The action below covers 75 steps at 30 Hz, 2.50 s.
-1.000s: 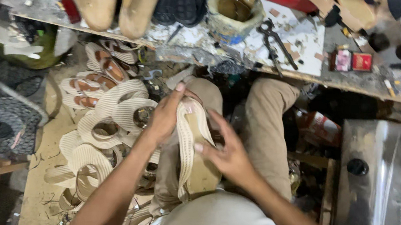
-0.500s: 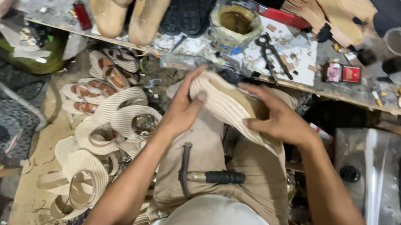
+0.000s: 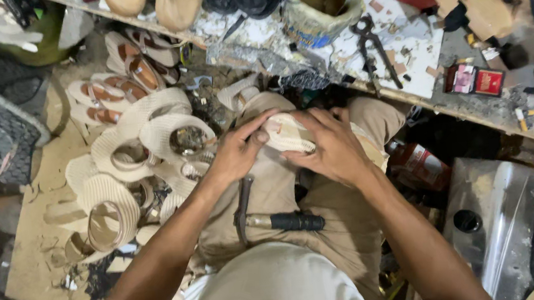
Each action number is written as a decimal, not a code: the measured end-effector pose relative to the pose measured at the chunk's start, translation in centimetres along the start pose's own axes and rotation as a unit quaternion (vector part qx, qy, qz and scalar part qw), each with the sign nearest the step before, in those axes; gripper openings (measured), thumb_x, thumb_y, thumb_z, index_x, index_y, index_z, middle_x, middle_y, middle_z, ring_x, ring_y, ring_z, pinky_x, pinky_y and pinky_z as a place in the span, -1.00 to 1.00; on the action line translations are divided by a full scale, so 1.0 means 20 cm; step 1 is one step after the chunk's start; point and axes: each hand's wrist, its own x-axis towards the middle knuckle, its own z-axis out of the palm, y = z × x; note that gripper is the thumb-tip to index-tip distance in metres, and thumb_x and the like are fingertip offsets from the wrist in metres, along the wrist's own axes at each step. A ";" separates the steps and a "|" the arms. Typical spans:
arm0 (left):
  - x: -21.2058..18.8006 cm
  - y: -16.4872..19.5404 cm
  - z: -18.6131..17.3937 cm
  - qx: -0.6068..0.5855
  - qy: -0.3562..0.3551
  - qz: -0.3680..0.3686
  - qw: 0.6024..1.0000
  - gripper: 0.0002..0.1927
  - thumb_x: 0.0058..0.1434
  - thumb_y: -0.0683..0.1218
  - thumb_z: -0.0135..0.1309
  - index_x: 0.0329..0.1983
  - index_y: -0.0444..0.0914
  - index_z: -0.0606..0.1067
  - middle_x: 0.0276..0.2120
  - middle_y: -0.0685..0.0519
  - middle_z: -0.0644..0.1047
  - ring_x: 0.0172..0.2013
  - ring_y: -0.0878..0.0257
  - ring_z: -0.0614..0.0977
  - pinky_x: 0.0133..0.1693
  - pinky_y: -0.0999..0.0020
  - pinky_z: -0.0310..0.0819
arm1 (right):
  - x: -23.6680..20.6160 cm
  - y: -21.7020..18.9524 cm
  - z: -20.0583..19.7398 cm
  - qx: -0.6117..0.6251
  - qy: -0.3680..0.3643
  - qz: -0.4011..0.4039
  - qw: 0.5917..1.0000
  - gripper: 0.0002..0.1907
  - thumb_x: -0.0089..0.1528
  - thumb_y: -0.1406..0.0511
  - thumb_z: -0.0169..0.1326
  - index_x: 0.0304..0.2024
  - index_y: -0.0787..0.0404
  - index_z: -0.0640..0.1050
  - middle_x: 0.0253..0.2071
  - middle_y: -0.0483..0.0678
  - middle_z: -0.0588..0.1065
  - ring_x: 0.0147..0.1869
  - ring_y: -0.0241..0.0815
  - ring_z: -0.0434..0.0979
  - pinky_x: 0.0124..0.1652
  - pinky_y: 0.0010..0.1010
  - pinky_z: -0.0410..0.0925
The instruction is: The person sits on the floor and pulls a woven fabric shoe upper over a wooden last, pressing and smoothing it into shape. They trim excess material with scissors, tap the shoe with a hammer, and set the finished shoe aside with a pile of completed shoes.
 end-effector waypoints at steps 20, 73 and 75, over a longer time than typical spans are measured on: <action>-0.02 0.12 -0.01 -0.015 -0.026 0.092 0.995 -0.61 0.55 -0.02 -0.14 0.37 -0.23 0.37 0.22 -0.07 0.49 0.27 0.13 0.49 0.30 0.26 0.29 | -0.08 -0.03 0.05 0.112 0.122 -0.054 0.985 -0.81 0.23 0.31 0.29 -0.11 0.13 0.60 -0.06 -0.10 0.50 0.07 -0.06 0.41 0.06 -0.24 0.25; -0.05 0.12 -0.10 -0.121 -0.036 -0.045 0.991 -0.50 0.43 0.01 0.02 0.42 -0.10 0.38 0.15 0.03 0.61 0.06 0.39 0.54 0.11 0.44 0.42 | 0.05 0.02 -0.03 0.270 -0.093 0.193 0.939 -0.44 0.19 0.16 0.27 0.22 0.19 0.55 0.06 0.01 0.58 0.07 -0.19 0.56 0.04 -0.39 0.41; -0.05 0.11 -0.08 -0.058 -0.017 -0.011 0.998 -0.52 0.42 0.00 0.04 0.40 -0.10 0.41 0.10 0.06 0.64 0.05 0.39 0.56 0.12 0.45 0.43 | 0.05 0.03 -0.02 0.270 -0.085 0.186 0.941 -0.43 0.18 0.17 0.29 0.21 0.22 0.55 0.07 0.01 0.57 0.10 -0.20 0.55 0.06 -0.38 0.39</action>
